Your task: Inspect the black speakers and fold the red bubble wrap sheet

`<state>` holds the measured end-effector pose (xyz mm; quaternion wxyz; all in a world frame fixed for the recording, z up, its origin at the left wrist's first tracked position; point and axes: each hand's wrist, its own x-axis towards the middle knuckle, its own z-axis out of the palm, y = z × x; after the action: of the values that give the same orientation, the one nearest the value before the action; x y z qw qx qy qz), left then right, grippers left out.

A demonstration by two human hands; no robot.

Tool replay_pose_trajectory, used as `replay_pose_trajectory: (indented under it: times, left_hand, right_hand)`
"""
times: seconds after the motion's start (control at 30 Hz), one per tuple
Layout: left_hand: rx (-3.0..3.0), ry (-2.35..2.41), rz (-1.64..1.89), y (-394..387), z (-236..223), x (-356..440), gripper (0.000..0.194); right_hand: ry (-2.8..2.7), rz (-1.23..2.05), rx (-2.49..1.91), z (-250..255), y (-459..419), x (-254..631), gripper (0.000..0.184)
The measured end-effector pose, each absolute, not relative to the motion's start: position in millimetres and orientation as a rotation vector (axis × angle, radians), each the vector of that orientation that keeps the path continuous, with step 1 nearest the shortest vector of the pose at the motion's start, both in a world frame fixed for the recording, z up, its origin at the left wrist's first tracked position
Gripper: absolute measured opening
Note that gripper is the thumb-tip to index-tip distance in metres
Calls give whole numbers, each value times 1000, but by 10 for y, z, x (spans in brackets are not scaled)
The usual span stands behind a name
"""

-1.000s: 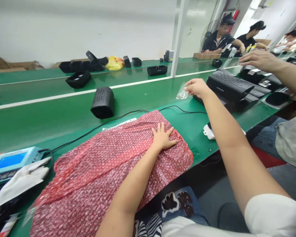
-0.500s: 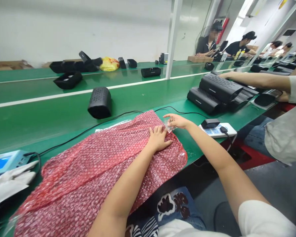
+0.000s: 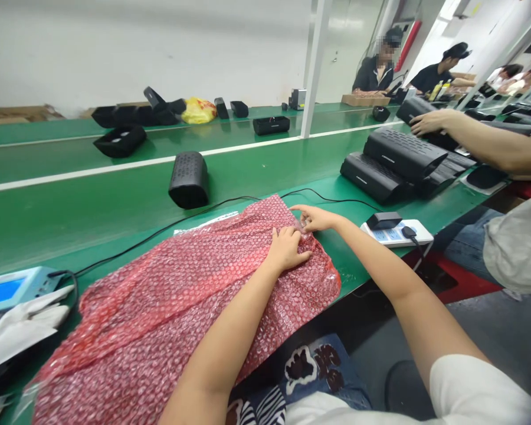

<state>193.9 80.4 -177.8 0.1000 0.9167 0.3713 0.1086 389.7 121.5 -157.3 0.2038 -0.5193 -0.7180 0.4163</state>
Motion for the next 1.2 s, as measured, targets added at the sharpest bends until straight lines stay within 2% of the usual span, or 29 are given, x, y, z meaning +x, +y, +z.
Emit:
replay_pose_trajectory:
  times: [0.5,0.77,0.9,0.97,1.13,1.2]
  left_hand:
    - [2808,1084,293,753,-1807,1960,56]
    - [2819,1027,283,752,-1793,1973,46]
    - [2789,1050,282,757,-1791,1971,50]
    - [2774,1058,270,764,-1789,1969,56]
    - [2758,1052,211,785,-1791,1979,61]
    - [2736,1080,176,792,-1792,1989,64]
  right_hand:
    - [-2422,690,-1571,-1528,1154,3881,98]
    - [-2604,-40,-1651,-1474,995,3906,99]
    - [-2491,-139,-1874,-1556,813,3960,102]
    - [-2450,-129,-1955,-1624,717,3981,95]
    - [-2584,-172,-1808,-1819,531,3973,51]
    - [-2629,-106,-1752,-1864,486,3954,43]
